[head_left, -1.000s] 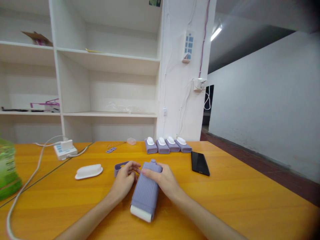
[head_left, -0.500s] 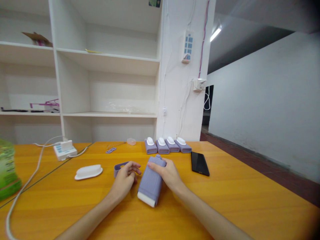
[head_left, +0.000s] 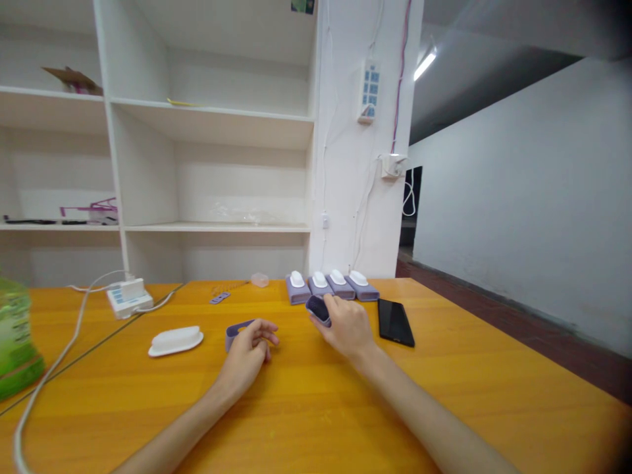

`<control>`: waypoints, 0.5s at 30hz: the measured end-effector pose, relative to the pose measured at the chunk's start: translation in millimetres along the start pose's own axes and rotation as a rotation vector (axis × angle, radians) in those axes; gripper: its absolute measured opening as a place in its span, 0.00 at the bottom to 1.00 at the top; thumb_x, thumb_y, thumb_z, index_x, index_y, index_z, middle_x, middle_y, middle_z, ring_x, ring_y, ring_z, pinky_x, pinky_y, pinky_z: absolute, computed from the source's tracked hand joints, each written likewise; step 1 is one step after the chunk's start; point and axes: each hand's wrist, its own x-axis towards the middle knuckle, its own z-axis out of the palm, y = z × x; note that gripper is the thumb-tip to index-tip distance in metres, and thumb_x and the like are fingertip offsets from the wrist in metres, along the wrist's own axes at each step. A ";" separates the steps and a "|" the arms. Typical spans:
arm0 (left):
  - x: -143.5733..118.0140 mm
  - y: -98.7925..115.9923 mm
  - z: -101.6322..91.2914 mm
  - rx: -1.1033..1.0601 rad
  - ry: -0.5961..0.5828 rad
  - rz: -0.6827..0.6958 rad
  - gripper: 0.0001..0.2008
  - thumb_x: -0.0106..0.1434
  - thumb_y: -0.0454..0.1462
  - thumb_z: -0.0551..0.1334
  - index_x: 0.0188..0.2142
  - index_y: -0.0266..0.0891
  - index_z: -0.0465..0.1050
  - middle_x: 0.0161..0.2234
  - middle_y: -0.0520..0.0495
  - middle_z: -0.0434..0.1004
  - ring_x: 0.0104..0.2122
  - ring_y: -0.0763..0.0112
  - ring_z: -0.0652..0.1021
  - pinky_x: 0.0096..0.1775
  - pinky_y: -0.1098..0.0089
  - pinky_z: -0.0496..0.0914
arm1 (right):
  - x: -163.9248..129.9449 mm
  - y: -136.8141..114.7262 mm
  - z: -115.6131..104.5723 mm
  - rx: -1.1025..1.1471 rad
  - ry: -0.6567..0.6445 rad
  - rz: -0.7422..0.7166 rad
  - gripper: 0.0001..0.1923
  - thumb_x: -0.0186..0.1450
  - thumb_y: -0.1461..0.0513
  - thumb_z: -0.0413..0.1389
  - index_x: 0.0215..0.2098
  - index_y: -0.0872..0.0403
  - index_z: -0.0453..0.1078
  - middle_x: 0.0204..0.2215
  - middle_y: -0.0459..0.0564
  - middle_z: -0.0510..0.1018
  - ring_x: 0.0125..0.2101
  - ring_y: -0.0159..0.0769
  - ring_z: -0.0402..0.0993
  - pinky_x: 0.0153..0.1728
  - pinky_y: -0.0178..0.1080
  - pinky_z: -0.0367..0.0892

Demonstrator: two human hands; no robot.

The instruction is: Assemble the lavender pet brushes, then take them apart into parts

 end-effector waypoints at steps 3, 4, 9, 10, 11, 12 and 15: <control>0.6 -1.0 0.2 0.006 -0.001 -0.003 0.18 0.44 0.34 0.55 0.37 0.38 0.70 0.30 0.49 0.78 0.20 0.72 0.74 0.24 0.72 0.66 | 0.2 -0.7 -0.3 -0.049 -0.030 -0.081 0.12 0.63 0.53 0.62 0.38 0.52 0.73 0.36 0.57 0.82 0.38 0.48 0.77 0.40 0.40 0.61; 0.9 -1.9 0.0 0.009 -0.001 -0.002 0.17 0.45 0.34 0.56 0.37 0.38 0.70 0.30 0.49 0.78 0.20 0.72 0.74 0.25 0.71 0.66 | 0.0 -3.1 -1.0 -0.056 -0.030 -0.089 0.13 0.63 0.52 0.62 0.38 0.52 0.72 0.35 0.57 0.82 0.37 0.47 0.77 0.38 0.39 0.61; 1.8 -5.8 -1.8 0.009 -0.023 0.028 0.17 0.47 0.33 0.55 0.38 0.38 0.71 0.31 0.49 0.78 0.23 0.69 0.75 0.27 0.69 0.69 | -15.8 -39.7 -5.5 0.103 -0.018 -0.011 0.22 0.64 0.41 0.59 0.37 0.51 0.71 0.30 0.50 0.82 0.28 0.40 0.77 0.28 0.35 0.59; 1.8 -5.9 -2.0 0.005 -0.032 0.040 0.17 0.47 0.33 0.55 0.38 0.38 0.72 0.31 0.48 0.78 0.25 0.68 0.76 0.29 0.69 0.70 | -21.2 -50.0 -6.0 0.210 -0.041 -0.004 0.23 0.63 0.41 0.59 0.36 0.50 0.70 0.29 0.48 0.82 0.27 0.38 0.77 0.26 0.34 0.58; 1.6 -5.5 -2.1 0.000 -0.041 0.052 0.16 0.47 0.33 0.56 0.37 0.38 0.72 0.32 0.48 0.79 0.27 0.67 0.77 0.32 0.68 0.71 | -26.1 -59.4 -6.3 0.272 -0.057 -0.032 0.22 0.63 0.41 0.59 0.36 0.50 0.70 0.30 0.47 0.82 0.27 0.37 0.77 0.26 0.34 0.58; 1.4 -4.9 -2.2 -0.005 -0.050 0.062 0.16 0.46 0.33 0.56 0.37 0.38 0.72 0.33 0.48 0.79 0.29 0.66 0.78 0.34 0.68 0.71 | -29.9 -67.0 -6.3 0.278 -0.074 -0.086 0.22 0.63 0.41 0.59 0.36 0.50 0.70 0.30 0.46 0.82 0.28 0.38 0.77 0.27 0.34 0.58; 0.5 -2.9 -2.0 -0.008 -0.055 0.066 0.16 0.46 0.32 0.56 0.37 0.38 0.72 0.32 0.49 0.79 0.26 0.68 0.77 0.32 0.69 0.71 | -28.8 -69.2 -5.8 0.091 -0.073 -0.215 0.18 0.64 0.45 0.60 0.38 0.49 0.69 0.33 0.48 0.82 0.32 0.41 0.77 0.31 0.35 0.58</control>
